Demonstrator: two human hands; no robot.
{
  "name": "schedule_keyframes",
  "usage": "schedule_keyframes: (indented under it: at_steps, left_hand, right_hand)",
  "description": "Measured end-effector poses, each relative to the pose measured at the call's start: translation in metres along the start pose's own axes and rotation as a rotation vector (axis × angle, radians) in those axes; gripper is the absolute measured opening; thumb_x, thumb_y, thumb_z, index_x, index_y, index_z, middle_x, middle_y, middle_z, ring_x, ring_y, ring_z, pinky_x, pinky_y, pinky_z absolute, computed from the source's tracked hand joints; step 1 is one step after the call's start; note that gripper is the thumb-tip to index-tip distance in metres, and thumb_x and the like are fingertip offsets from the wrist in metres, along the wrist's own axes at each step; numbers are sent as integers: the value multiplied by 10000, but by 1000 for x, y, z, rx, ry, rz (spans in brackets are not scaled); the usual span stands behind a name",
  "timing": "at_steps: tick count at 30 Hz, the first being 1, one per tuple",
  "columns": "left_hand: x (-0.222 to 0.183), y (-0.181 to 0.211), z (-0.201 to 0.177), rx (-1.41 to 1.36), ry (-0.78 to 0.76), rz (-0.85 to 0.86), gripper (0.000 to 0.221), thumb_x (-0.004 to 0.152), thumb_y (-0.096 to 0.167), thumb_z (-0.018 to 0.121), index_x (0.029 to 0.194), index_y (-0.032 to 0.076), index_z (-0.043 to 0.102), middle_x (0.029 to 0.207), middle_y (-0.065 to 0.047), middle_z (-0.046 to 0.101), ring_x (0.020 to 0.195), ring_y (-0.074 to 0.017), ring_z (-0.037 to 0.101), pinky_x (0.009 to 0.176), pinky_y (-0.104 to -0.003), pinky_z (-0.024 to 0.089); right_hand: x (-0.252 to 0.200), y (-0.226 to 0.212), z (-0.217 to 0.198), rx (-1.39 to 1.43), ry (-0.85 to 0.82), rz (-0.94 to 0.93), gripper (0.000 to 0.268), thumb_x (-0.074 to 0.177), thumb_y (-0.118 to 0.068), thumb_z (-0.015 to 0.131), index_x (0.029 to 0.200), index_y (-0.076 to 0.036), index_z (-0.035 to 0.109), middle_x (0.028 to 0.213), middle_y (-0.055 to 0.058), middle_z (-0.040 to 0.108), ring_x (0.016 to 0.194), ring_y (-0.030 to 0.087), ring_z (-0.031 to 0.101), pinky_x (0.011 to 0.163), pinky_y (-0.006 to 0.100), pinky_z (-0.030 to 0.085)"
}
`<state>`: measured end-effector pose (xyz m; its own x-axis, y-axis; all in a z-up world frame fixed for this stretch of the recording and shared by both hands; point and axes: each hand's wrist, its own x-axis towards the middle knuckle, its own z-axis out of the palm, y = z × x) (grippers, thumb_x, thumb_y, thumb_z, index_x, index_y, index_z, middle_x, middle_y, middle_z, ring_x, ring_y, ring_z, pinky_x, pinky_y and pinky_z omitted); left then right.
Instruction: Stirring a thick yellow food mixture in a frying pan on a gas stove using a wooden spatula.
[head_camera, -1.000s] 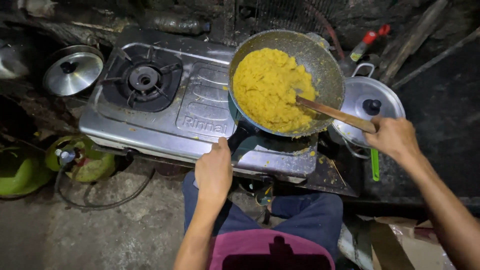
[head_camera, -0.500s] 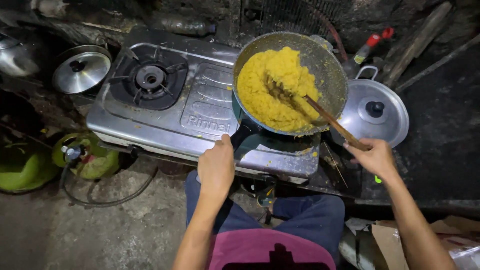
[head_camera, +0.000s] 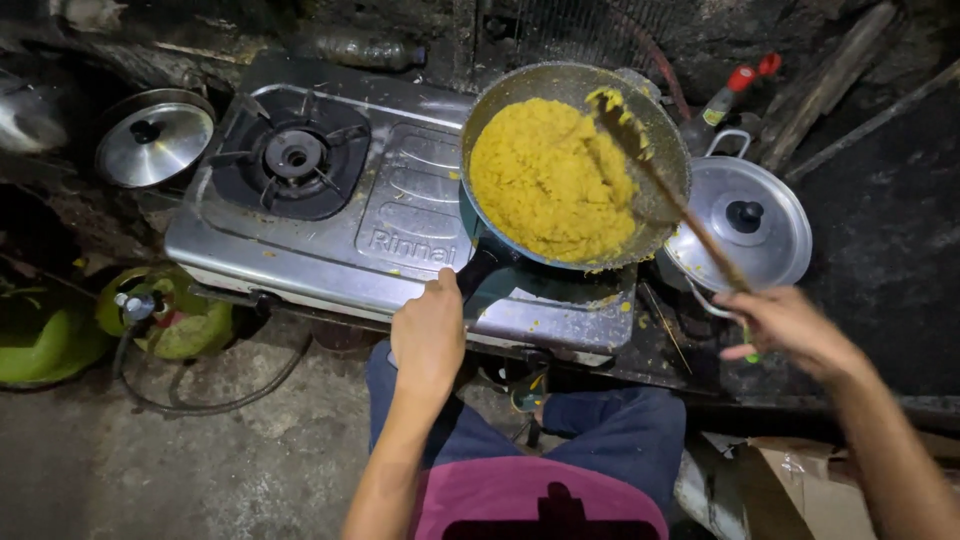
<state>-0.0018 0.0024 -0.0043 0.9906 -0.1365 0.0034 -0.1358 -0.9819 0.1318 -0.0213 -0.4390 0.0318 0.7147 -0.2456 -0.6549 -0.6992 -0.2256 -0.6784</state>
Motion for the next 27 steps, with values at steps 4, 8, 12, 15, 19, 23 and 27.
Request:
schedule_keyframes:
  at_steps: [4,8,12,15,19,23,27]
  left_hand:
    - [1,1,-2,-7,-10,-2,334,826,45,737,1072,98,518,842,-88,680,657,-354,735,526,-448,574]
    - [0,1,0,-3,-23,-13,331,828,-9,712,1080,98,526,836,-70,672,657,-336,736,524,-435,575]
    - [0,1,1,12,7,2,330,809,-4,722,1048,99,519,793,-56,658,609,-326,726,486,-417,559]
    - [-2,2,0,25,3,2,351,794,9,751,1039,102,518,770,-43,641,582,-304,715,466,-398,552]
    - [-3,3,-1,48,42,2,343,793,19,753,1022,116,518,757,-31,629,557,-283,702,454,-387,544]
    - [-2,3,-1,94,56,12,309,828,56,747,1025,127,519,741,-12,617,539,-258,698,434,-366,532]
    - [-1,1,2,34,33,16,297,834,17,706,1040,111,514,778,-45,635,586,-311,713,468,-400,545]
  right_hand:
    - [-1,-4,-58,-845,604,-272,399,904,-377,795,1153,-67,833,916,173,817,834,296,763,697,445,531]
    - [-21,-23,-76,-1467,790,-270,424,960,-573,602,1019,-197,790,914,161,808,907,420,776,772,457,603]
    - [17,3,-113,-1784,1015,-392,333,909,-574,661,939,-244,698,770,-18,719,698,164,733,675,271,552]
    - [16,-11,-100,-1852,884,-317,350,942,-606,601,906,-260,633,742,-43,724,620,159,722,615,289,514]
    - [4,-42,-47,-1836,658,-287,402,941,-632,524,1020,-273,686,867,56,810,836,311,813,653,400,638]
    - [40,-46,-10,-1697,494,-330,331,952,-454,527,1019,-184,706,882,119,789,830,315,800,660,428,657]
    - [60,-29,5,-1471,529,-422,325,835,-419,572,1004,-214,759,763,171,763,780,409,755,695,497,610]
